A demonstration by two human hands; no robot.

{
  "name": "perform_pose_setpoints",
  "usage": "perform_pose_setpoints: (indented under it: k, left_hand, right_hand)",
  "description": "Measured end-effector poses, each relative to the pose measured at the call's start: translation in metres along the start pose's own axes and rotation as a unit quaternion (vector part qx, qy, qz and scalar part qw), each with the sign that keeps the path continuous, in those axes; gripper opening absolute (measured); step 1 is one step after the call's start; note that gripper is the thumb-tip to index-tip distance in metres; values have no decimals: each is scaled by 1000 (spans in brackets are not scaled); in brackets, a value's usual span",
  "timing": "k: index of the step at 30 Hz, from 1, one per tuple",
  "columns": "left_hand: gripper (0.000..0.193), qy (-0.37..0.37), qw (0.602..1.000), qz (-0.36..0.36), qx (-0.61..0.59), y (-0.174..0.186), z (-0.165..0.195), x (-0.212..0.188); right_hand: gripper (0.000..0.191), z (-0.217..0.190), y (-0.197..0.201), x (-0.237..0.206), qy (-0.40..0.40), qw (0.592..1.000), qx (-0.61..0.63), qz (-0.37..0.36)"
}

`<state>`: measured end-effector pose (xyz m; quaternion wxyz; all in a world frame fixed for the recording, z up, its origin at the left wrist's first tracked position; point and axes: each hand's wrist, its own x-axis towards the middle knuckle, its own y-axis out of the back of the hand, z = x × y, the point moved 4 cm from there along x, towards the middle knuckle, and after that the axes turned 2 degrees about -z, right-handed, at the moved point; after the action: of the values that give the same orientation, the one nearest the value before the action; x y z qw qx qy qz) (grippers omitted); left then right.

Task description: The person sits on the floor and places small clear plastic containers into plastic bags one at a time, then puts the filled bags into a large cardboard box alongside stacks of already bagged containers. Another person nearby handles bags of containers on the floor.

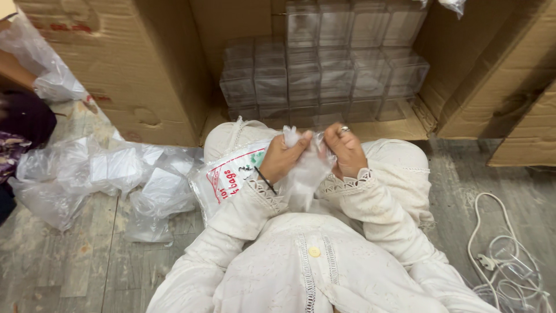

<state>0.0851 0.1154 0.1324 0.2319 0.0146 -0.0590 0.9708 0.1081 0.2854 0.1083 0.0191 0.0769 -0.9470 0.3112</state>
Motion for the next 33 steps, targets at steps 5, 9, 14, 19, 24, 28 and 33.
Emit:
perform_pose_setpoints:
  k: [5,9,14,19,24,28,33]
  left_hand:
    - [28,216,899,-179,-335,24,4,-23]
    - [18,258,877,-174,-368,33,-30,14]
    - [20,247,947,-66,197,29,-120,44]
    - [21,239,911,18,335,10,-155,96]
    - [25,234,935,31,263,5,-166,120]
    - [30,210,960,38,181,7,-175,116]
    - [36,157,986,50,23,15,-166,104]
  right_hand:
    - [13,-4,52,-31,-188,978,-95,3]
    - [26,-11,105,-25,-227,924,-306,34]
    - [24,-10,147,67,-107,723,-654,193]
    - [27,18,146,93,-125,703,-653,252]
    - [37,26,163,84,-38,789,-529,310]
    - [41,23,176,82,75,872,-371,309]
    - [21,42,157,66,57,967,-87,232]
